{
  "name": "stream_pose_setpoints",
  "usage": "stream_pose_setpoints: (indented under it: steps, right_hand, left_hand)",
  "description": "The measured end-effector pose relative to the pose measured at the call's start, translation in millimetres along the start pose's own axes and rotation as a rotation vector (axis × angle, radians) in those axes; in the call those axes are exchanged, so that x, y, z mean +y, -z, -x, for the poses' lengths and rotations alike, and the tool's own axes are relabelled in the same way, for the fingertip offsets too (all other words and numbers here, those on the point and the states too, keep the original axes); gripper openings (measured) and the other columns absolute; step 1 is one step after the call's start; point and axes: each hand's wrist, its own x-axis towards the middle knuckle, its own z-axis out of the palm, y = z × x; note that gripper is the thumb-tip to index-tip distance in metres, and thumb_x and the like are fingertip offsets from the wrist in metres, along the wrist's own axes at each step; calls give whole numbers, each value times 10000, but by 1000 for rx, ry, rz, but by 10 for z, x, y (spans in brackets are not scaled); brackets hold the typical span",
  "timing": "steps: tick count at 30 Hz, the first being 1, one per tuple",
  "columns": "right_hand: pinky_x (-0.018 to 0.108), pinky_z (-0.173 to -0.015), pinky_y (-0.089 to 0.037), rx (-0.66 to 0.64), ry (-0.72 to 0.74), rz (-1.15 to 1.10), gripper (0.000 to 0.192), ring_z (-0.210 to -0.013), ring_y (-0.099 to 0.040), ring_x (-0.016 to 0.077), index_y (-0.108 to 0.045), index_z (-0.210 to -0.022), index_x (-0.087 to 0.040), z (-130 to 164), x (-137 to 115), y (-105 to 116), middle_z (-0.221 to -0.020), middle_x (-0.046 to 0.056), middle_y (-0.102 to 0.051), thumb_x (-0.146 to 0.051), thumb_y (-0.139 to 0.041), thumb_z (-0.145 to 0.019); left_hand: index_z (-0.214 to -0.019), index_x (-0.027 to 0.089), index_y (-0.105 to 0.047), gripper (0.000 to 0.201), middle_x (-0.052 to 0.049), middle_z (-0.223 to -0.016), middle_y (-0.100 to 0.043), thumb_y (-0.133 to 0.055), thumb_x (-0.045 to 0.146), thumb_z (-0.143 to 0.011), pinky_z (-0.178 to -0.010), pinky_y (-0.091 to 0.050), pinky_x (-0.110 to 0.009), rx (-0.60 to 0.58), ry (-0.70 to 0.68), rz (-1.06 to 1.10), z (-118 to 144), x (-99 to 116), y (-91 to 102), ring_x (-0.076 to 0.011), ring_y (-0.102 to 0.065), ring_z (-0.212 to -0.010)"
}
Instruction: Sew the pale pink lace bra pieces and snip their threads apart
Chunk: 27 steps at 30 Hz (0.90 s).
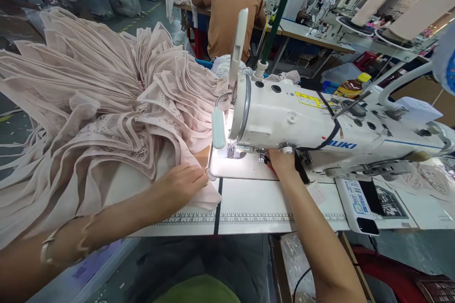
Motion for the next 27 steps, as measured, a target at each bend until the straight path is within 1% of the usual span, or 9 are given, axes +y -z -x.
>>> stream_pose_setpoints:
  steps: [2,4,7,9,13,15,19,23,27]
  right_hand:
    - [544,-871,-455,134,-40,-17,223,-969,-610,349,-637,-846,-165,201,-62,35,-854,170,-665,-352,-527,-895]
    - [477,-824,-492,186,-59,-76,245,-889,-621,286,-608,-895,-191,433,-143,38,-867,126,-662,-386,-460,-907]
    - [349,-687,-517,-20,-36,-303,200,-722,-603,193,-591,-937,-211,710,-271,-22,-809,40,-642,-380,-505,-876]
    - [349,-698,-510,-112,39,-283,151,-724,-581,191,-604,-900,-213,796,-334,-90,-791,33,-626,-336,-523,-865]
    - [459,-873,-464,1,225,-62,176,-927,-552,261,-633,-946,-202,812,-381,-207,-925,93,-633,-256,-470,-903]
    - [451,-903,-452,3,303,-11,250,-984,-543,260,-635,-1057,-204,805,-380,-226,-1028,106,-634,-212,-418,-934]
    - [391,-830,-474,-42,372,63,289,-914,-557,239,-655,-1087,-208,796,-338,-199,-995,97,-648,-232,-390,-972]
    - [423,-832,-476,-34,335,100,265,-917,-580,261,-646,-1114,-209,761,-285,-165,-973,102,-659,-283,-441,-963]
    - [398,-826,-471,-57,361,104,235,-909,-596,248,-647,-1060,-219,720,-288,-163,-996,92,-676,-244,-434,-964]
  left_hand:
    - [-879,137,-584,250,-54,-783,-586,-383,-8,-909,-719,-484,-326,136,40,-86,277,-55,87,-195,-560,-761]
    - [-972,121,-605,268,-81,-838,-600,-377,-7,-910,-761,-495,-345,207,142,-166,476,-158,105,-217,-572,-835]
    - [-985,131,-628,304,-106,-872,-600,-385,-21,-886,-720,-493,-363,153,230,-243,590,-295,29,-232,-564,-815]
    - [-959,160,-642,285,-108,-936,-614,-422,-6,-885,-769,-489,-384,117,158,-255,551,-331,-43,-238,-573,-865]
    - [-1080,200,-630,291,-71,-1156,-633,-431,47,-932,-1040,-381,-439,14,-121,-128,305,-284,-138,-229,-542,-1146]
    - [-1150,183,-606,316,-80,-1205,-631,-396,57,-950,-1060,-363,-419,-45,-177,-48,163,-229,-162,-212,-540,-1173]
    - [-1253,133,-544,363,-100,-1060,-653,-383,46,-940,-868,-469,-339,-135,-90,33,-16,-120,-199,-197,-618,-956]
    - [-1395,182,-431,545,-27,-853,-616,-410,-14,-886,-644,-471,-269,-296,56,103,-61,-83,-207,-155,-610,-674]
    - [-1226,151,-552,350,-69,-998,-654,-560,80,-883,-757,-493,-272,-200,103,333,-42,-123,-180,-181,-643,-894]
